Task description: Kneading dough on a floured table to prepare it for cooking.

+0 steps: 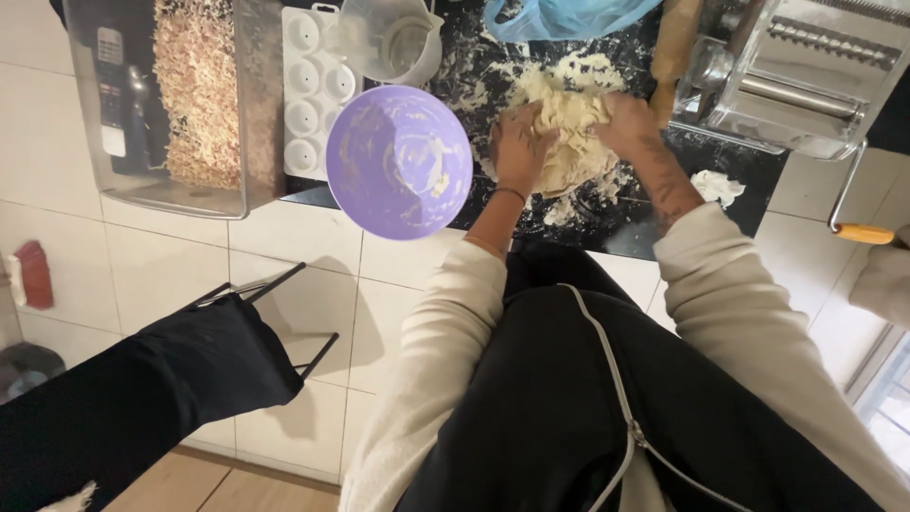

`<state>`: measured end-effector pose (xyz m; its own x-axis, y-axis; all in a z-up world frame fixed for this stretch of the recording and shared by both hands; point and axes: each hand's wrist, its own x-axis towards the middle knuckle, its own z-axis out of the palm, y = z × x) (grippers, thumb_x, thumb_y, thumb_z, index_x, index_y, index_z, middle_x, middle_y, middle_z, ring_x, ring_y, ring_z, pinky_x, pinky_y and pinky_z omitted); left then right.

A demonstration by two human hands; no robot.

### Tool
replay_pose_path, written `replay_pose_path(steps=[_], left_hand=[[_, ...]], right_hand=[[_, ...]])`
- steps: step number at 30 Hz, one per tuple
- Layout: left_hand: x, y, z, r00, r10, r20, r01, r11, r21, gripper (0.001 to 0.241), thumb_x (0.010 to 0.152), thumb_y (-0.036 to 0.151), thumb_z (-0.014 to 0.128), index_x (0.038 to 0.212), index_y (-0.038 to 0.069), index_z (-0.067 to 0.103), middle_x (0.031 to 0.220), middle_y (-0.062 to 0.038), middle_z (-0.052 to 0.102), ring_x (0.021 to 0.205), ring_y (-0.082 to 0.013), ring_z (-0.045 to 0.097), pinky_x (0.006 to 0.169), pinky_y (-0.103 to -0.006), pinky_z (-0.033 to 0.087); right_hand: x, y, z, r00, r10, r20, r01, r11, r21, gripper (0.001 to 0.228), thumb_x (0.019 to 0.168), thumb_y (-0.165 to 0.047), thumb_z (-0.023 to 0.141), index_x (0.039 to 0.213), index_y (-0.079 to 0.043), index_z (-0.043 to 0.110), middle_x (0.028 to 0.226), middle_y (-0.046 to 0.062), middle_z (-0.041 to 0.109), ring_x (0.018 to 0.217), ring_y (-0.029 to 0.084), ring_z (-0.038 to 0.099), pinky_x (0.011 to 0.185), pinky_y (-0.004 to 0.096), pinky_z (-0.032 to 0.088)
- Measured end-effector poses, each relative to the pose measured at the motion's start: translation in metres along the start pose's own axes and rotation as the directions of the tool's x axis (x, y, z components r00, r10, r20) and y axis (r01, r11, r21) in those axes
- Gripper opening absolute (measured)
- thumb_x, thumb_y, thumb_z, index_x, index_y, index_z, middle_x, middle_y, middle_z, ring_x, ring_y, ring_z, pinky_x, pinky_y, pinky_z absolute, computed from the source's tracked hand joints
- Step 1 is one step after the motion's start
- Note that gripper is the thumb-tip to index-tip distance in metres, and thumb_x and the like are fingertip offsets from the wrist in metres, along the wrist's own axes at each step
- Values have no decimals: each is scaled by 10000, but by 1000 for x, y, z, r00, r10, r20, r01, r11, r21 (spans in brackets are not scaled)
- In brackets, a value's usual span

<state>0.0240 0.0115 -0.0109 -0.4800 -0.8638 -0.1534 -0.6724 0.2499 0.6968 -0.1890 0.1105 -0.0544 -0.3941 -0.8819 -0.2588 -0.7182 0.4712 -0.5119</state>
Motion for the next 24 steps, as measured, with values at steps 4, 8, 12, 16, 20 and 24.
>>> replay_pose_path(steps=[4, 8, 12, 16, 20, 24], left_hand=[[15, -26, 33, 999, -47, -17, 45, 996, -76, 572, 826, 395, 855, 1280, 166, 594, 1166, -108, 658, 1090, -346, 604, 943, -448, 499], [26, -33, 45, 996, -82, -34, 71, 963, -258, 545, 836, 386, 824, 1181, 45, 575, 1050, -146, 690, 965, -344, 679, 852, -407, 547], [31, -12, 25, 997, -60, -44, 49, 975, -218, 452, 856, 315, 782, 1182, 27, 661, 1122, -225, 639, 946, -393, 680, 792, -430, 562], [39, -46, 59, 997, 14, -75, -23, 993, -118, 449, 883, 299, 770, 1208, 10, 659, 1161, -270, 624, 970, -419, 666, 822, -440, 566], [35, -61, 68, 994, 90, -58, -94, 992, -80, 506, 928, 292, 736, 1298, -26, 603, 1130, -285, 635, 1020, -435, 641, 911, -450, 534], [18, -47, 44, 972, 177, -158, -207, 958, -201, 576, 956, 298, 705, 1366, -57, 508, 1182, -281, 632, 1098, -427, 611, 999, -424, 484]], right_hand=[[-2, -11, -16, 990, -94, 110, 95, 996, -3, 435, 883, -247, 820, 1154, 52, 658, 1070, 274, 697, 1000, 457, 671, 871, 517, 531], [-25, -74, -51, 959, 152, 239, -218, 935, 281, 786, 831, -292, 839, 1417, 69, 459, 1314, 321, 569, 1173, 422, 583, 1010, 501, 474], [-56, -81, -14, 985, 51, -165, -26, 988, 153, 1018, 767, -183, 946, 1539, 109, 351, 1514, 392, 278, 1308, 556, 365, 1084, 562, 384], [-51, -63, 8, 965, 69, -255, -32, 989, 146, 850, 811, -204, 922, 1501, -3, 468, 1544, 260, 423, 1336, 477, 485, 1112, 489, 454], [-47, -54, 2, 976, 22, -214, 13, 987, 157, 877, 803, -197, 913, 1535, -39, 456, 1537, 234, 441, 1353, 481, 483, 1146, 492, 429], [-64, -75, -28, 996, 23, -89, -11, 990, 142, 1060, 673, -173, 935, 1569, -23, 389, 1553, 328, 284, 1361, 542, 320, 1104, 541, 340]])
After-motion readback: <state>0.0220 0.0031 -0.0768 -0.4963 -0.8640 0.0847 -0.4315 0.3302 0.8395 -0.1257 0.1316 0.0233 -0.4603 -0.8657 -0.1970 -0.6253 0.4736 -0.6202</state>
